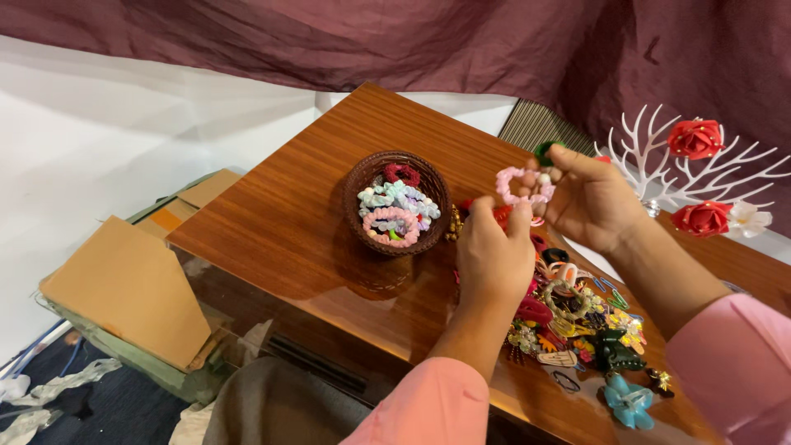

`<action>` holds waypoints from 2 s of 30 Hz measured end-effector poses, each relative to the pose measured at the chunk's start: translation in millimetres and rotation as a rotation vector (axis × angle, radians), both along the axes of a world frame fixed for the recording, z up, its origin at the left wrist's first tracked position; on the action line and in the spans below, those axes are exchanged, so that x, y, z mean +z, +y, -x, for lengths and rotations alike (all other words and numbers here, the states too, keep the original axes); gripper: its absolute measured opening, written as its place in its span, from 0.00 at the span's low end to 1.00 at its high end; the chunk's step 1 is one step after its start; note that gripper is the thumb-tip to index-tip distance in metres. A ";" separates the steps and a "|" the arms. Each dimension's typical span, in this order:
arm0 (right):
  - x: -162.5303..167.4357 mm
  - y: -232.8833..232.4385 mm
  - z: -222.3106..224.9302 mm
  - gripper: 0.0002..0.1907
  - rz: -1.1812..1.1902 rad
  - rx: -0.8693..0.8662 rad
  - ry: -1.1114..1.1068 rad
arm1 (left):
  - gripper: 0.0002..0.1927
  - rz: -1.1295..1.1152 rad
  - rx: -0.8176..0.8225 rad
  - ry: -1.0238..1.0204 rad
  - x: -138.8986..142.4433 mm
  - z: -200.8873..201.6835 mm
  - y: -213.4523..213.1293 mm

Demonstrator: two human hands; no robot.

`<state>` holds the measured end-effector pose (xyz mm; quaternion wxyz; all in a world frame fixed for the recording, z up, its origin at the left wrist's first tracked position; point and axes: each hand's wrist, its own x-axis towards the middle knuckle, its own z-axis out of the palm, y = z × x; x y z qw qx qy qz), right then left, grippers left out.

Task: The person sorts a pile of hair accessories on a wooden table, placing scrunchies into a wicker basket and hanging flower-shaped scrunchies onto the branches of a white decorative tree stand, moving items one at a time by hand.

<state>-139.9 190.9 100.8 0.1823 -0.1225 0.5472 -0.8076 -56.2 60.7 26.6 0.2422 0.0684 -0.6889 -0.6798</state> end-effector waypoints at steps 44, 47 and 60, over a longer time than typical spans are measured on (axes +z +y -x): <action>-23.0 -48.9 -50.7 0.03 -0.636 -0.165 0.266 | 0.17 0.409 -0.039 -0.258 47.6 -47.5 -79.3; -16.9 -49.7 -54.9 0.03 -0.613 -0.093 0.234 | 0.16 0.354 -0.042 -0.214 47.4 -42.7 -85.3; -18.0 -86.3 11.9 0.06 -0.860 -0.245 0.456 | 0.11 0.198 0.090 -0.144 31.7 -26.6 -96.8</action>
